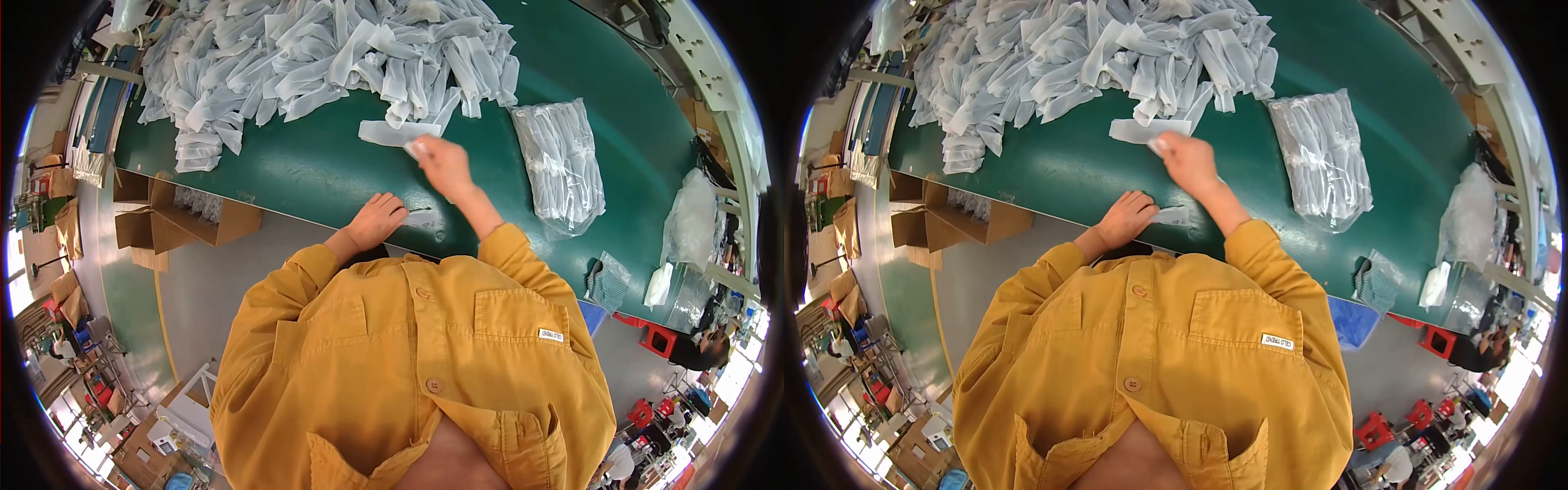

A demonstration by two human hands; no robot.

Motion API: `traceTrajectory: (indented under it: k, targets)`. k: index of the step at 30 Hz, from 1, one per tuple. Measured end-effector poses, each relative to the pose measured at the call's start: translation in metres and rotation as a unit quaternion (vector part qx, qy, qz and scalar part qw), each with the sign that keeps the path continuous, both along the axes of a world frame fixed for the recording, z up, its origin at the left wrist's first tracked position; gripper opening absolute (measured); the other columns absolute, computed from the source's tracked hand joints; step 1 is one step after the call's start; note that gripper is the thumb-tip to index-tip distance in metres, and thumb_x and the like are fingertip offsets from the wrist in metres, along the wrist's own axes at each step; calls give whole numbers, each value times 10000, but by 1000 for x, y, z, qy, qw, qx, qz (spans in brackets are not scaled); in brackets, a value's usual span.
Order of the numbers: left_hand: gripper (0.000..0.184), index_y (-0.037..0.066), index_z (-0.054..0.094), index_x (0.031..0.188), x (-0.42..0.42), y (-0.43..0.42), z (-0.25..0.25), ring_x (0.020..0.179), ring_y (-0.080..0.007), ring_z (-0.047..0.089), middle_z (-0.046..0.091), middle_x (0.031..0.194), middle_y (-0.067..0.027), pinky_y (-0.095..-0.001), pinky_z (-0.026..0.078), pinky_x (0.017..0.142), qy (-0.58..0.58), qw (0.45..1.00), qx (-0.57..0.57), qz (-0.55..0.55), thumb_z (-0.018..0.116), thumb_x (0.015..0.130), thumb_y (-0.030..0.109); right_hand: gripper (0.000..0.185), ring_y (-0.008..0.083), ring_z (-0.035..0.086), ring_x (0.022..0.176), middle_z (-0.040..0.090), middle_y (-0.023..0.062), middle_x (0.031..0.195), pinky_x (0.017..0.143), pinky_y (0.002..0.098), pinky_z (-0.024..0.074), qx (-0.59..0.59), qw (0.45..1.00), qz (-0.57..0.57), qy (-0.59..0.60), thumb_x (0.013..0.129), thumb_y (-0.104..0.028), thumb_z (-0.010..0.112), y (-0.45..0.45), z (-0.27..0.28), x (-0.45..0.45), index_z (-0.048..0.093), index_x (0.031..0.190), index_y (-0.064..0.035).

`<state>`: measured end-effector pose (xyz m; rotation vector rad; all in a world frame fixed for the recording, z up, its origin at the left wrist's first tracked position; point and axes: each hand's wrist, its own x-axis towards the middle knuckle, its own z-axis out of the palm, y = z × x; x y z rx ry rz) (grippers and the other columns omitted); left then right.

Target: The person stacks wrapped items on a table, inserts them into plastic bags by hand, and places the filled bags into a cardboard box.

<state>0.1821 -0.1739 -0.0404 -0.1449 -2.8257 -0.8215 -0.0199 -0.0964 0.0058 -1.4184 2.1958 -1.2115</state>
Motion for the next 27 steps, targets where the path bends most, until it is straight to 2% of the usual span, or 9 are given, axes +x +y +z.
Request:
traceTrajectory:
  k: [2,5,8,12,13,15,20,23,27]
  targets:
    - [248,76,598,999,-1,2,0,965,-271,531,556,966,-73,-383,435,861,2,1000,-7,2,700,784,146,227,313,635,745,663,112,820,700,415,528,95,991,57,68,889,-237,632,-8,-22,15,684,1009,-51]
    - [240,74,605,983,-2,3,-2,976,-276,530,555,973,-75,-390,436,880,13,1000,-4,10,703,776,143,288,324,607,999,662,112,1028,863,410,498,23,984,166,65,862,-238,678,-3,-37,23,676,1096,-71]
    - [227,69,616,958,1,4,0,1049,-301,516,554,1059,-94,-416,432,919,6,1000,5,23,709,763,138,371,309,533,1140,617,112,1161,960,400,447,71,994,80,30,828,-267,717,13,-17,14,659,1138,-70]
    - [167,56,626,888,-5,6,20,1206,-338,457,525,1242,-141,-445,404,996,36,998,-23,53,693,760,140,427,324,533,1069,598,114,1090,911,416,443,207,971,46,110,770,-279,756,44,-10,-6,656,1122,-59]
    - [173,52,627,885,-8,7,23,1229,-349,443,508,1276,-148,-453,396,1009,39,997,-27,57,700,756,142,377,332,535,1033,588,116,1035,893,421,449,181,975,59,118,748,-231,773,48,-17,-7,654,1061,-58]
    - [186,45,629,878,-16,6,26,1276,-371,415,476,1346,-163,-470,380,1036,46,996,-37,64,714,747,147,331,332,537,1024,583,118,1016,887,414,452,219,970,84,73,737,-201,774,48,-21,-4,642,1003,-56]
    - [286,51,615,988,-27,1,9,1183,-344,470,518,1242,-152,-470,412,973,-7,1000,-9,29,724,743,153,272,333,547,1014,578,127,999,856,423,475,254,953,166,-4,725,-152,762,41,-16,3,602,918,-45]
    - [368,54,600,1063,-24,-1,4,1127,-333,492,536,1186,-144,-458,426,937,-28,999,17,6,732,733,150,284,325,551,1027,579,122,990,840,427,489,86,995,40,-3,717,-157,766,20,-15,-12,603,919,-40]
    - [435,40,592,1112,-27,5,20,1093,-334,490,553,1110,-132,-417,429,948,-68,994,63,62,750,716,124,295,332,551,1033,572,125,985,839,418,494,26,981,4,194,702,-164,771,-21,-32,-28,606,913,-42]
